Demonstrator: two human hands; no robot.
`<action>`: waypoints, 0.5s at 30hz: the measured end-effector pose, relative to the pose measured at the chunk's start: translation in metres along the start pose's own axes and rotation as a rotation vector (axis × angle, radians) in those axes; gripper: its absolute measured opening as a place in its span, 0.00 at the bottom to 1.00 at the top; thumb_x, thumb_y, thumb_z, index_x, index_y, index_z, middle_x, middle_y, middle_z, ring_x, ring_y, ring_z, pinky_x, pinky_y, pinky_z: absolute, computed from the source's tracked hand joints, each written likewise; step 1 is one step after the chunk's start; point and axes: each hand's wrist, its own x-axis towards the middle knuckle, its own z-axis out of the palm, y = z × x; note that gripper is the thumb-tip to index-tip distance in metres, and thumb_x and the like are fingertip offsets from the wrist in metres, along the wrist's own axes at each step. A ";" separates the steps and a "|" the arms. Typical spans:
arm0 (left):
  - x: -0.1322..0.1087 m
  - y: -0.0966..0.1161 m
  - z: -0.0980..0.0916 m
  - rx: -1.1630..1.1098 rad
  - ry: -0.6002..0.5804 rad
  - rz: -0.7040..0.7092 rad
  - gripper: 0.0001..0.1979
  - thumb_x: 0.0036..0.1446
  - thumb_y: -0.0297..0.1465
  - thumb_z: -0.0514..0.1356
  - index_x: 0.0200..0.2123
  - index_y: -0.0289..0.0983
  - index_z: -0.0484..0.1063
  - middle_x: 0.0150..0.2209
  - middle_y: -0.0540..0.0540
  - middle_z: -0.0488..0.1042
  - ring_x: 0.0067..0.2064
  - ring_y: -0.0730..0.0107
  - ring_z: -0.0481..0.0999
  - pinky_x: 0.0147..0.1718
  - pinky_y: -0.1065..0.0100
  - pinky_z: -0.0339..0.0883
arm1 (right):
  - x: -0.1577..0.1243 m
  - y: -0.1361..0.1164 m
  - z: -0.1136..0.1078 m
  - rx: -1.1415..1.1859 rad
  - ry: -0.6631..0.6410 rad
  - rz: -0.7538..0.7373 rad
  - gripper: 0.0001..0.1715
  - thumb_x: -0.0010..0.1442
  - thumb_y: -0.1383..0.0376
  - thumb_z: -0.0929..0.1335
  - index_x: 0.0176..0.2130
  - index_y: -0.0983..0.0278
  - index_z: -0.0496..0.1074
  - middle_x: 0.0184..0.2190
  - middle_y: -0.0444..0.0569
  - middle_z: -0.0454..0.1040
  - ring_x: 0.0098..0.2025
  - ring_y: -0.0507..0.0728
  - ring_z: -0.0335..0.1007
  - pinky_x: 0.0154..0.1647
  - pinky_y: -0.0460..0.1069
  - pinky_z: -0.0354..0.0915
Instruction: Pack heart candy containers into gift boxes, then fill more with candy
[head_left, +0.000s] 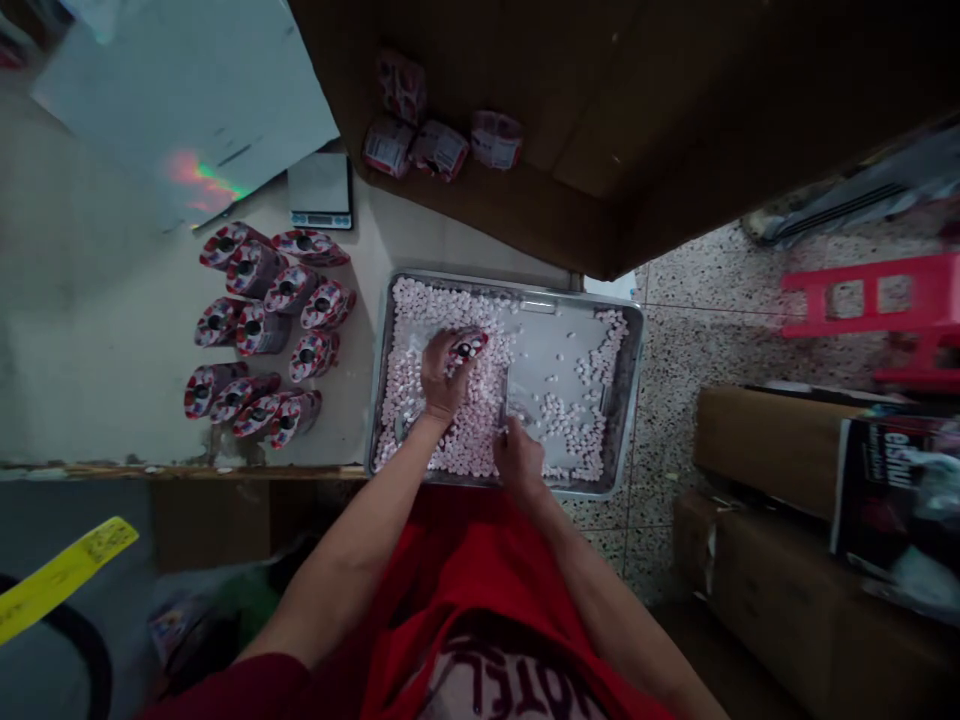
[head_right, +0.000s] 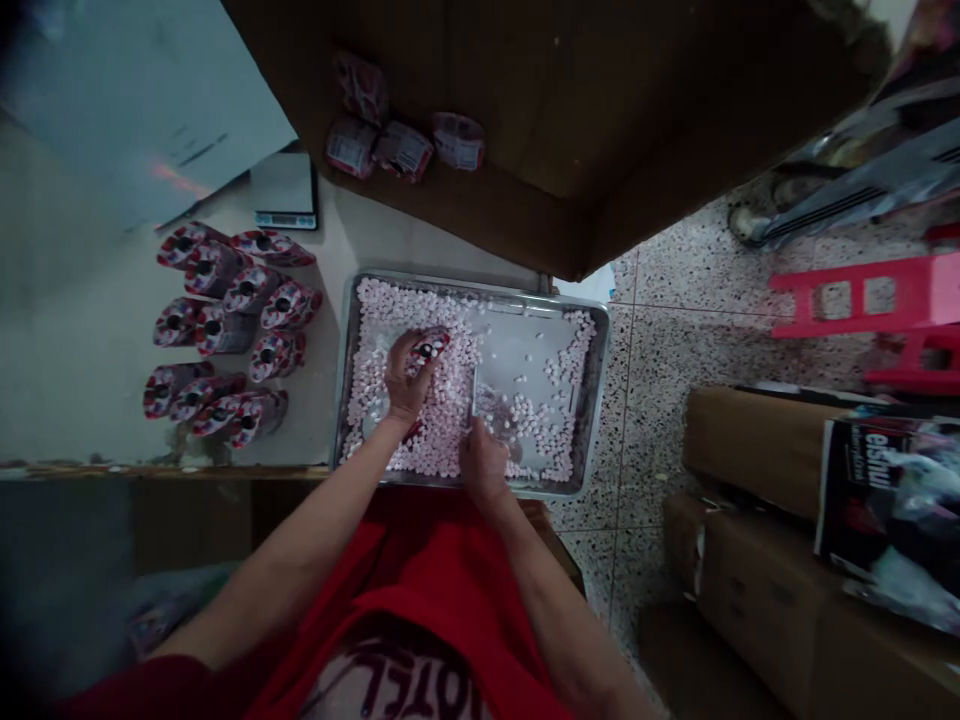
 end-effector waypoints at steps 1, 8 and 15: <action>-0.012 0.007 0.007 -0.032 0.004 -0.041 0.22 0.65 0.44 0.63 0.58 0.39 0.71 0.58 0.39 0.75 0.62 0.57 0.74 0.63 0.53 0.68 | 0.006 -0.010 0.004 0.086 0.007 -0.001 0.16 0.65 0.69 0.64 0.51 0.64 0.73 0.33 0.51 0.78 0.33 0.56 0.72 0.33 0.48 0.56; -0.022 0.037 -0.004 -0.114 -0.032 -0.140 0.20 0.66 0.40 0.63 0.58 0.41 0.71 0.58 0.41 0.76 0.60 0.58 0.76 0.61 0.55 0.71 | 0.022 -0.009 -0.003 0.938 -0.035 -0.037 0.23 0.52 0.61 0.66 0.49 0.62 0.67 0.22 0.34 0.66 0.23 0.51 0.65 0.28 0.46 0.65; 0.030 0.024 -0.067 0.102 -0.225 0.159 0.16 0.66 0.39 0.63 0.54 0.41 0.76 0.56 0.42 0.79 0.62 0.55 0.74 0.70 0.48 0.59 | -0.011 -0.002 -0.072 1.020 -0.274 -0.191 0.21 0.50 0.60 0.70 0.44 0.63 0.73 0.21 0.35 0.70 0.19 0.48 0.64 0.22 0.44 0.62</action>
